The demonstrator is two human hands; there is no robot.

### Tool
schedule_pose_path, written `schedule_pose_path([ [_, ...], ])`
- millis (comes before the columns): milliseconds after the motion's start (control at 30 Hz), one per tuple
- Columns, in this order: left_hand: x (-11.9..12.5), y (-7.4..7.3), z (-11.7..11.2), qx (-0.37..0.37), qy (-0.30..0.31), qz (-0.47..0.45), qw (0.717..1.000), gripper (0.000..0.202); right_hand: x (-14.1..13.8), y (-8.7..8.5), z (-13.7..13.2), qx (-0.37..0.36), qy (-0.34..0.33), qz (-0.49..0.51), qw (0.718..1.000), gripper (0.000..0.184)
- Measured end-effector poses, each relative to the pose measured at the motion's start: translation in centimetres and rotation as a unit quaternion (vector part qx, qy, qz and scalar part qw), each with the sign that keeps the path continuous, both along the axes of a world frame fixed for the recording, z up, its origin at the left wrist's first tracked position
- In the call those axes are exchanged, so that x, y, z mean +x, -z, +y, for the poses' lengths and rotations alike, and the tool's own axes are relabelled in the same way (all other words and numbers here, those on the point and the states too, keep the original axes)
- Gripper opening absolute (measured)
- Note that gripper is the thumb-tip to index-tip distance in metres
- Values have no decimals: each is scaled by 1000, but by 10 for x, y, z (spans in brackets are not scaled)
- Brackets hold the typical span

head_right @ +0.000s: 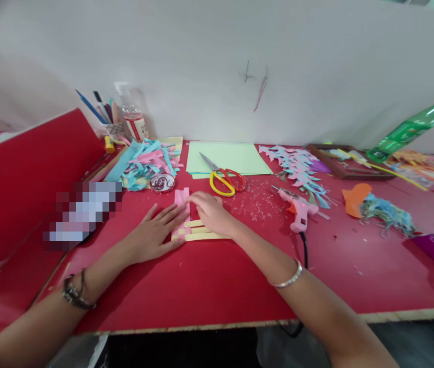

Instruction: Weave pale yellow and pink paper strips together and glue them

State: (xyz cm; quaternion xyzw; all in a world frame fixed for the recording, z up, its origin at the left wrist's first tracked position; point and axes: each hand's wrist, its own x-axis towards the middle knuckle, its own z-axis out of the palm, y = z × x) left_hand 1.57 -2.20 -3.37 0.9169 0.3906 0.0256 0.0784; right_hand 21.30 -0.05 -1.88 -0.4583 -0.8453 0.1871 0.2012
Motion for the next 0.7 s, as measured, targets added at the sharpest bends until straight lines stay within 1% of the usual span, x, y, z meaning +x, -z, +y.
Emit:
schedule_pose_path([
  [67, 0, 0, 0, -2, 0, -3, 1000, 62, -7, 1, 17, 46, -9, -61, 997, 47],
  [100, 0, 0, 0, -5, -2, -3, 1000, 62, -11, 1, 25, 62, -10, -95, 993, 47],
  [200, 1, -1, 0, -14, -11, 1, 1000, 63, -22, 4, 43, 74, 4, -141, 987, 35],
  [300, 1, -2, -1, -15, -14, -1, 1000, 63, -26, 4, 51, 84, 3, -136, 987, 20],
  [367, 1, -2, -1, -14, -13, -3, 1000, 63, -25, 2, 54, 94, -9, -138, 986, 15],
  [467, 1, -1, -1, -14, -13, -2, 1000, 63, -22, -4, 60, 94, -21, -149, 984, 12],
  [567, 1, -1, -1, -15, -11, -1, 1000, 62, -22, -8, 70, 71, -14, -144, 987, 10],
  [700, 1, -2, -1, -12, -8, 1, 1000, 62, -26, -5, 81, 45, 3, -124, 991, 15],
])
